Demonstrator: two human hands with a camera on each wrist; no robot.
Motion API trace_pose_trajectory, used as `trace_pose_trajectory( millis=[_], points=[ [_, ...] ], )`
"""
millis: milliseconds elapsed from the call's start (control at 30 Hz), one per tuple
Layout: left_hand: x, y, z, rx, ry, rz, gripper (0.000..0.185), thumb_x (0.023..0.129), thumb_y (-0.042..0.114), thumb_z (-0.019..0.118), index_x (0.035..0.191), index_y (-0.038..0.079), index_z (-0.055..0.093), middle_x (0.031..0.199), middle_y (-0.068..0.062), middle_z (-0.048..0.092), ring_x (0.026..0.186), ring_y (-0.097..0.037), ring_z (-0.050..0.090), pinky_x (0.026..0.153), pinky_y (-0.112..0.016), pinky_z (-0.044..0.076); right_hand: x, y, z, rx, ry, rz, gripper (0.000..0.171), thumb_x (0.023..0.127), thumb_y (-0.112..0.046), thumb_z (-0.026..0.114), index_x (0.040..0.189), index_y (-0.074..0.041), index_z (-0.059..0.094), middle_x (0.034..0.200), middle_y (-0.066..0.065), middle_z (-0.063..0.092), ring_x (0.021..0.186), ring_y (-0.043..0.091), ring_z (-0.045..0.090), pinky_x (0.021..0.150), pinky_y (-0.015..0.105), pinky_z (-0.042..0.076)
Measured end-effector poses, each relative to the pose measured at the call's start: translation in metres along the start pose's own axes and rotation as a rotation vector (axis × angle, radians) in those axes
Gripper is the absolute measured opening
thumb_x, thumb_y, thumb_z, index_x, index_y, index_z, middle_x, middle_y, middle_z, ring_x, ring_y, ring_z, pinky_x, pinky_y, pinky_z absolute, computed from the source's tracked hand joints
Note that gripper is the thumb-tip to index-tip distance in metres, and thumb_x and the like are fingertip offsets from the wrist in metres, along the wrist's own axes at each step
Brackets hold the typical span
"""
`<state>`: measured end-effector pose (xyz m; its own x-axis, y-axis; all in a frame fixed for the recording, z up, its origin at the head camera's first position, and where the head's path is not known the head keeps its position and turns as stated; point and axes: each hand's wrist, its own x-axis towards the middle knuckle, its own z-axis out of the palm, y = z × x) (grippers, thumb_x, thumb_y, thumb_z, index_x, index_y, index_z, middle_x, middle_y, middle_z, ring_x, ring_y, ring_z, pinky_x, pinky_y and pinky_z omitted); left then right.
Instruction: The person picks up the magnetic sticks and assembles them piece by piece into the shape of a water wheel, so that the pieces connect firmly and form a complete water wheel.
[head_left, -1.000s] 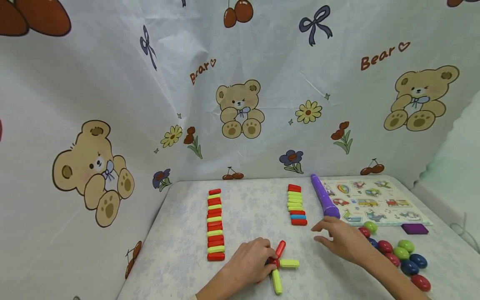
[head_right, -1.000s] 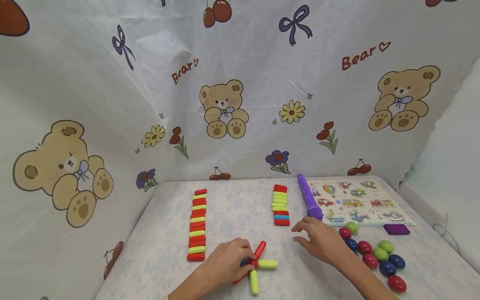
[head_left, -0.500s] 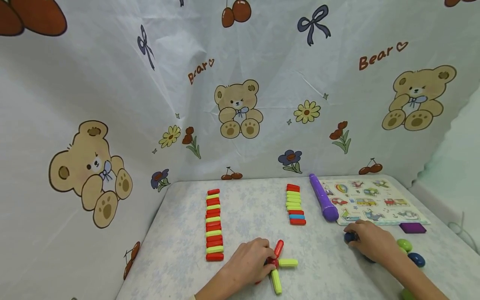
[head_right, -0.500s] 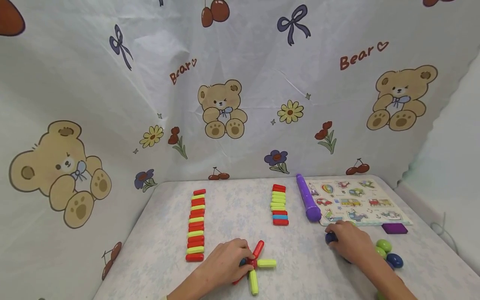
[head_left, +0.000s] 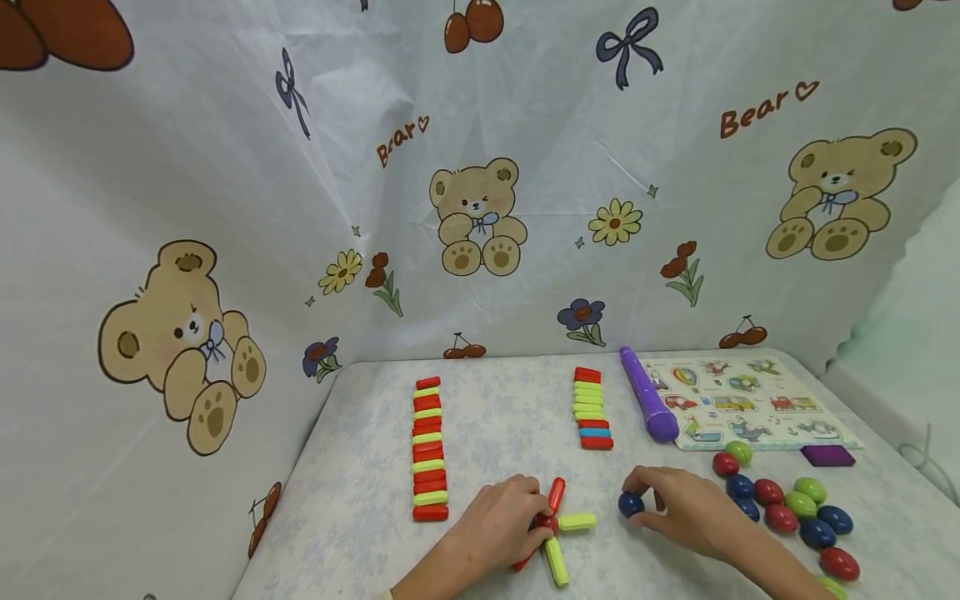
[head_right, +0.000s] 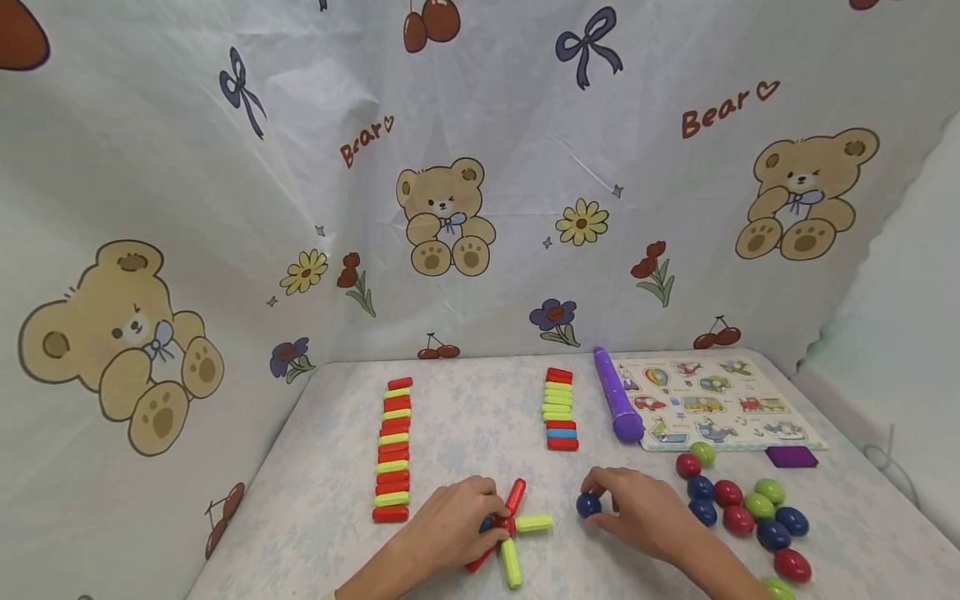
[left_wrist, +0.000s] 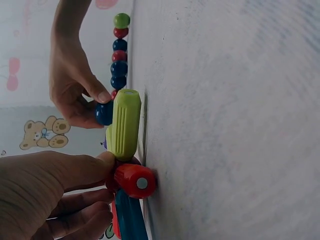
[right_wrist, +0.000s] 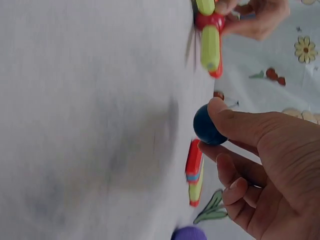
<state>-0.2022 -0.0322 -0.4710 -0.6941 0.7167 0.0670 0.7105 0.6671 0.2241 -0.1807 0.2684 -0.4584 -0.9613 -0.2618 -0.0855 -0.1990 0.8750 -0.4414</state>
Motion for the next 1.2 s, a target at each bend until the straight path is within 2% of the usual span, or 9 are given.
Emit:
trace_pose_trajectory(
  millis=[167, 267, 567, 733, 867, 1033, 1200],
  points=[
    [0.002, 0.0, -0.001, 0.004, -0.012, -0.011, 0.02, 0.093, 0.036, 0.087, 0.11, 0.027, 0.085, 0.091, 0.013, 0.062, 0.078, 0.0, 0.048, 0.061, -0.016, 0.045, -0.002, -0.011, 0.009, 0.02, -0.006, -0.134, 0.032, 0.088, -0.036, 0.09, 0.113, -0.026, 0.073, 0.098, -0.018, 0.067, 0.075, 0.003, 0.051, 0.061, 0.024, 0.044],
    [0.004, 0.0, -0.002, 0.006, -0.017, -0.016, 0.02, 0.093, 0.036, 0.088, 0.111, 0.027, 0.085, 0.091, 0.013, 0.062, 0.078, -0.001, 0.048, 0.061, -0.016, 0.045, -0.002, -0.013, 0.013, 0.023, -0.006, -0.171, 0.033, 0.088, -0.037, 0.09, 0.113, -0.025, 0.073, 0.099, -0.018, 0.068, 0.076, 0.002, 0.051, 0.062, 0.023, 0.045],
    [0.004, 0.001, -0.001, 0.012, -0.005, 0.007, 0.021, 0.092, 0.037, 0.088, 0.109, 0.026, 0.085, 0.097, 0.014, 0.066, 0.083, 0.002, 0.051, 0.065, -0.015, 0.048, 0.0, -0.013, 0.021, 0.022, 0.012, -0.171, 0.033, 0.088, -0.035, 0.09, 0.115, -0.027, 0.073, 0.1, -0.018, 0.067, 0.075, 0.002, 0.051, 0.06, 0.024, 0.043],
    [0.002, -0.001, -0.002, -0.012, -0.018, 0.049, 0.019, 0.094, 0.034, 0.086, 0.112, 0.028, 0.085, 0.099, 0.016, 0.066, 0.085, 0.003, 0.051, 0.068, -0.013, 0.048, 0.002, -0.012, 0.024, 0.021, 0.032, -0.172, 0.035, 0.089, -0.031, 0.09, 0.12, -0.024, 0.073, 0.104, -0.015, 0.069, 0.074, 0.002, 0.051, 0.06, 0.023, 0.042],
    [0.002, -0.002, -0.003, -0.041, -0.051, 0.079, 0.02, 0.096, 0.029, 0.085, 0.115, 0.029, 0.085, 0.102, 0.016, 0.066, 0.086, 0.004, 0.05, 0.067, -0.012, 0.046, 0.002, -0.01, 0.025, 0.024, 0.032, -0.159, 0.037, 0.089, -0.027, 0.089, 0.122, -0.022, 0.074, 0.108, -0.012, 0.071, 0.074, 0.002, 0.051, 0.06, 0.024, 0.043],
    [0.0, -0.002, -0.005, -0.053, -0.077, 0.061, 0.021, 0.096, 0.027, 0.085, 0.117, 0.028, 0.085, 0.103, 0.014, 0.066, 0.085, 0.003, 0.05, 0.067, -0.013, 0.046, -0.002, -0.003, 0.018, -0.006, 0.061, -0.125, 0.035, 0.089, -0.024, 0.089, 0.12, -0.024, 0.074, 0.108, -0.009, 0.074, 0.073, 0.002, 0.051, 0.059, 0.023, 0.044],
    [-0.002, -0.002, -0.004, -0.043, -0.055, 0.047, 0.019, 0.095, 0.03, 0.086, 0.113, 0.027, 0.085, 0.094, 0.015, 0.062, 0.079, 0.002, 0.047, 0.063, -0.013, 0.044, -0.011, 0.018, -0.002, -0.061, 0.091, 0.011, 0.031, 0.088, -0.02, 0.09, 0.116, -0.022, 0.076, 0.104, -0.008, 0.074, 0.076, 0.007, 0.055, 0.06, 0.023, 0.048]
  ],
)
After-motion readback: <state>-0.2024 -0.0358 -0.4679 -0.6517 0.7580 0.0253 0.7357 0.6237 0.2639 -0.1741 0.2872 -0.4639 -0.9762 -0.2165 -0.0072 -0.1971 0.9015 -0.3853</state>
